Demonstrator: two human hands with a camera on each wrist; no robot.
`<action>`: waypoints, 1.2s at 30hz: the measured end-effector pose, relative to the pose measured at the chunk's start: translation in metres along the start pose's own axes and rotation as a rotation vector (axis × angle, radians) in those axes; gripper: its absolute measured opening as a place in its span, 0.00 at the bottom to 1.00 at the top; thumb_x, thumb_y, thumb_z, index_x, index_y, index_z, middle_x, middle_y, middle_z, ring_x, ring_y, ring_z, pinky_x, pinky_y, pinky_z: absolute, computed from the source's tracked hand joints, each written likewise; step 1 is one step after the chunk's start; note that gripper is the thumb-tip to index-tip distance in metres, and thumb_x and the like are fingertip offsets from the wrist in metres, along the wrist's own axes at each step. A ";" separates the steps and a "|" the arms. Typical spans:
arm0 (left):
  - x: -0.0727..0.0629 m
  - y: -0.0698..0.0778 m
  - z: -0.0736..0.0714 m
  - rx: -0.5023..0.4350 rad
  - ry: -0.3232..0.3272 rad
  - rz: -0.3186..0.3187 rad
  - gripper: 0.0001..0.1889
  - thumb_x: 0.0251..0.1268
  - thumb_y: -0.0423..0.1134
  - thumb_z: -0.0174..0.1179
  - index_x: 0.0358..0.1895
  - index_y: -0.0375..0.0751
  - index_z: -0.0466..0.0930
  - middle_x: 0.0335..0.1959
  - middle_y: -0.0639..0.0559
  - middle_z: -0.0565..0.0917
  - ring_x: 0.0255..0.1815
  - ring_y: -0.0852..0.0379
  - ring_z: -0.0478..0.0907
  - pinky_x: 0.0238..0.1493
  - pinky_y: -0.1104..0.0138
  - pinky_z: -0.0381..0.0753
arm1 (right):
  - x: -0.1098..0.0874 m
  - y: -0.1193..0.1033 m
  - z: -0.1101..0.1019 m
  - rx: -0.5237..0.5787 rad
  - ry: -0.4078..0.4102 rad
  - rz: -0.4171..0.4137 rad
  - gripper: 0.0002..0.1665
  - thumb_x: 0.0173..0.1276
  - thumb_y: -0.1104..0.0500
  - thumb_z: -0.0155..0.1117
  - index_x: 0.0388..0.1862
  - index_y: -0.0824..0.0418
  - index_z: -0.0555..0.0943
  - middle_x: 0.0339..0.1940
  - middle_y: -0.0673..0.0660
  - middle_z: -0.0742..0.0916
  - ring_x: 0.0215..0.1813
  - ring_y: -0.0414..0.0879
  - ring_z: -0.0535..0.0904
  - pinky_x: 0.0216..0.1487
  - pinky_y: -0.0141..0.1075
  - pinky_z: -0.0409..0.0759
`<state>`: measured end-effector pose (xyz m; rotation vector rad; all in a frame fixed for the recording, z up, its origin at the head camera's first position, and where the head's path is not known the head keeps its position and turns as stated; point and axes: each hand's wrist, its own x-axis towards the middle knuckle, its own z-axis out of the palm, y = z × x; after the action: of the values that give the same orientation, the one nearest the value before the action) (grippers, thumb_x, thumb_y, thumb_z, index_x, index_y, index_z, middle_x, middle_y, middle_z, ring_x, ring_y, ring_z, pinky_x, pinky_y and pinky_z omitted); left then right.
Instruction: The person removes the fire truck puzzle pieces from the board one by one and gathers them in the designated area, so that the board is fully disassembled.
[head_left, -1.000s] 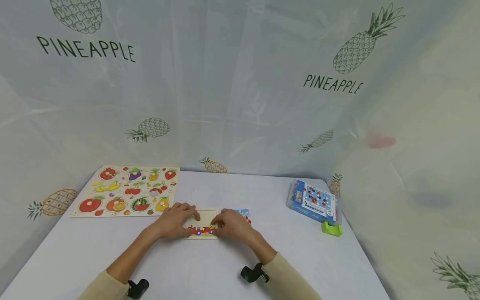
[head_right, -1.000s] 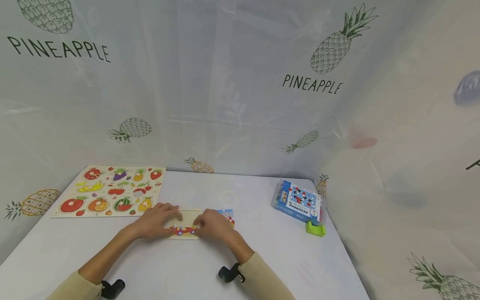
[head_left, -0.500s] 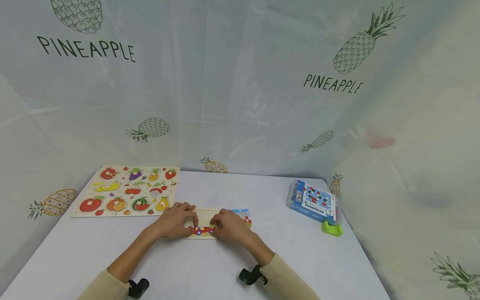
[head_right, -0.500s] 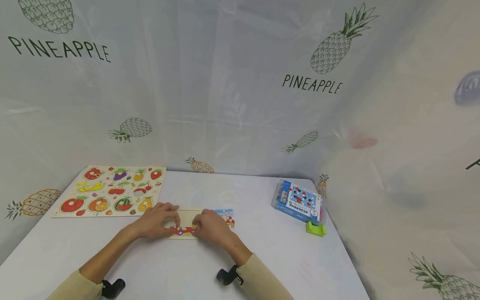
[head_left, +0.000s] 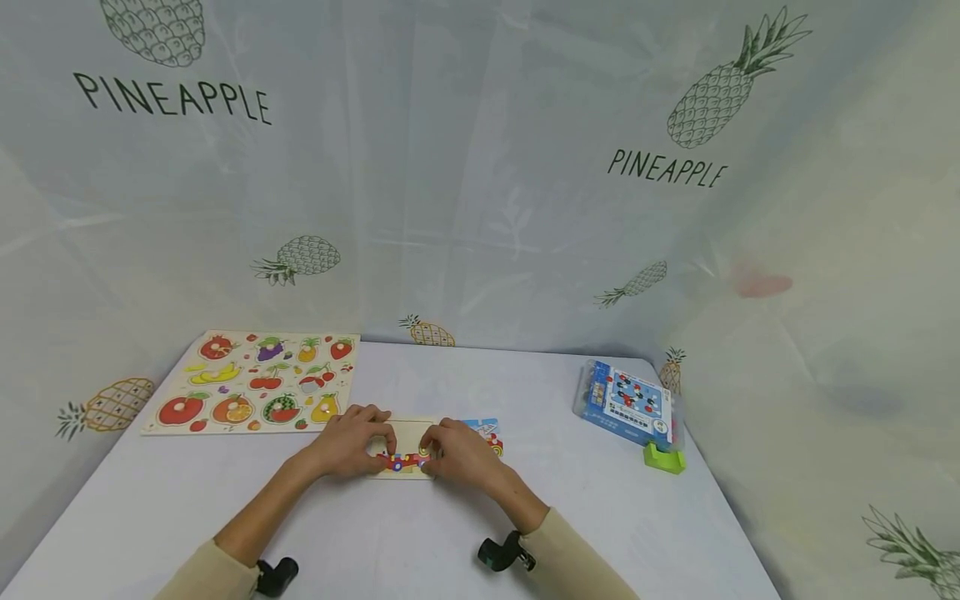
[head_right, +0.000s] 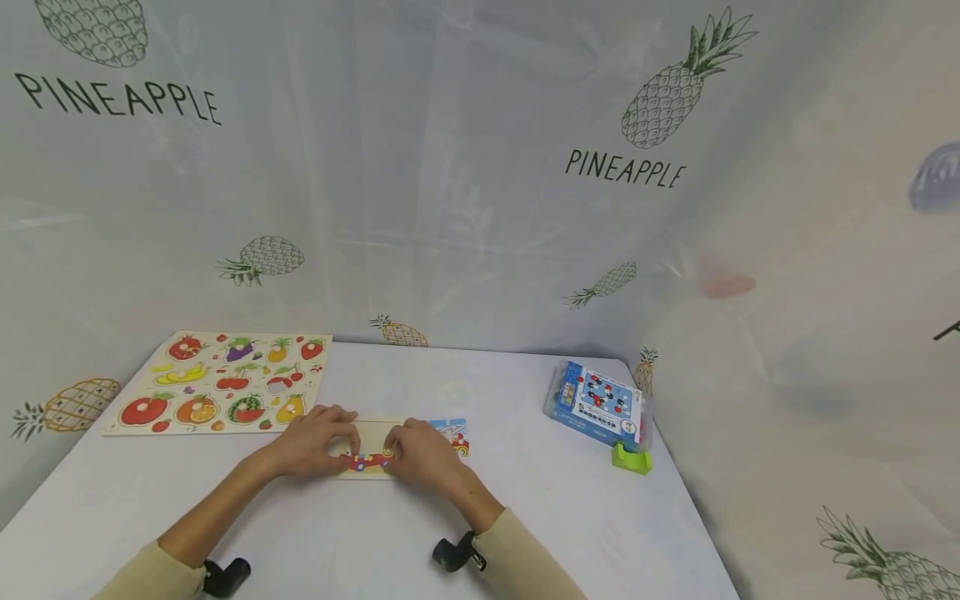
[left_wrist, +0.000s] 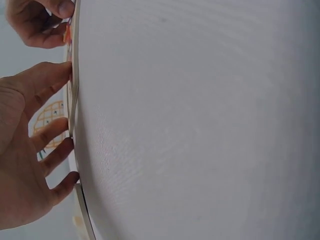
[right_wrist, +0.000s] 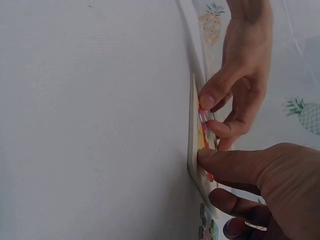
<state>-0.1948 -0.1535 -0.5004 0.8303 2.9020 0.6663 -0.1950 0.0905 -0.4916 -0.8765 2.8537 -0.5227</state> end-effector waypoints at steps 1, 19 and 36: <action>0.000 0.000 0.000 0.001 0.000 0.000 0.10 0.54 0.48 0.74 0.30 0.67 0.80 0.64 0.44 0.77 0.61 0.39 0.70 0.51 0.35 0.68 | 0.000 0.000 0.000 0.002 0.000 0.002 0.16 0.59 0.50 0.77 0.45 0.51 0.85 0.34 0.43 0.80 0.35 0.33 0.73 0.37 0.27 0.72; 0.006 0.007 0.006 0.059 0.040 -0.064 0.13 0.53 0.55 0.74 0.24 0.69 0.76 0.59 0.47 0.79 0.58 0.41 0.72 0.50 0.35 0.70 | -0.001 -0.001 0.001 -0.019 -0.002 0.017 0.15 0.61 0.48 0.75 0.45 0.50 0.85 0.36 0.42 0.80 0.37 0.33 0.74 0.38 0.27 0.73; 0.008 0.012 0.002 0.067 0.034 -0.072 0.12 0.52 0.53 0.75 0.24 0.66 0.77 0.59 0.46 0.80 0.57 0.40 0.72 0.50 0.35 0.69 | -0.003 0.001 -0.009 0.311 0.005 0.070 0.05 0.65 0.58 0.70 0.36 0.50 0.82 0.29 0.39 0.82 0.30 0.33 0.75 0.31 0.28 0.73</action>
<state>-0.1950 -0.1395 -0.4967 0.7235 2.9838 0.5860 -0.1947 0.0957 -0.4831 -0.7181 2.6899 -0.9278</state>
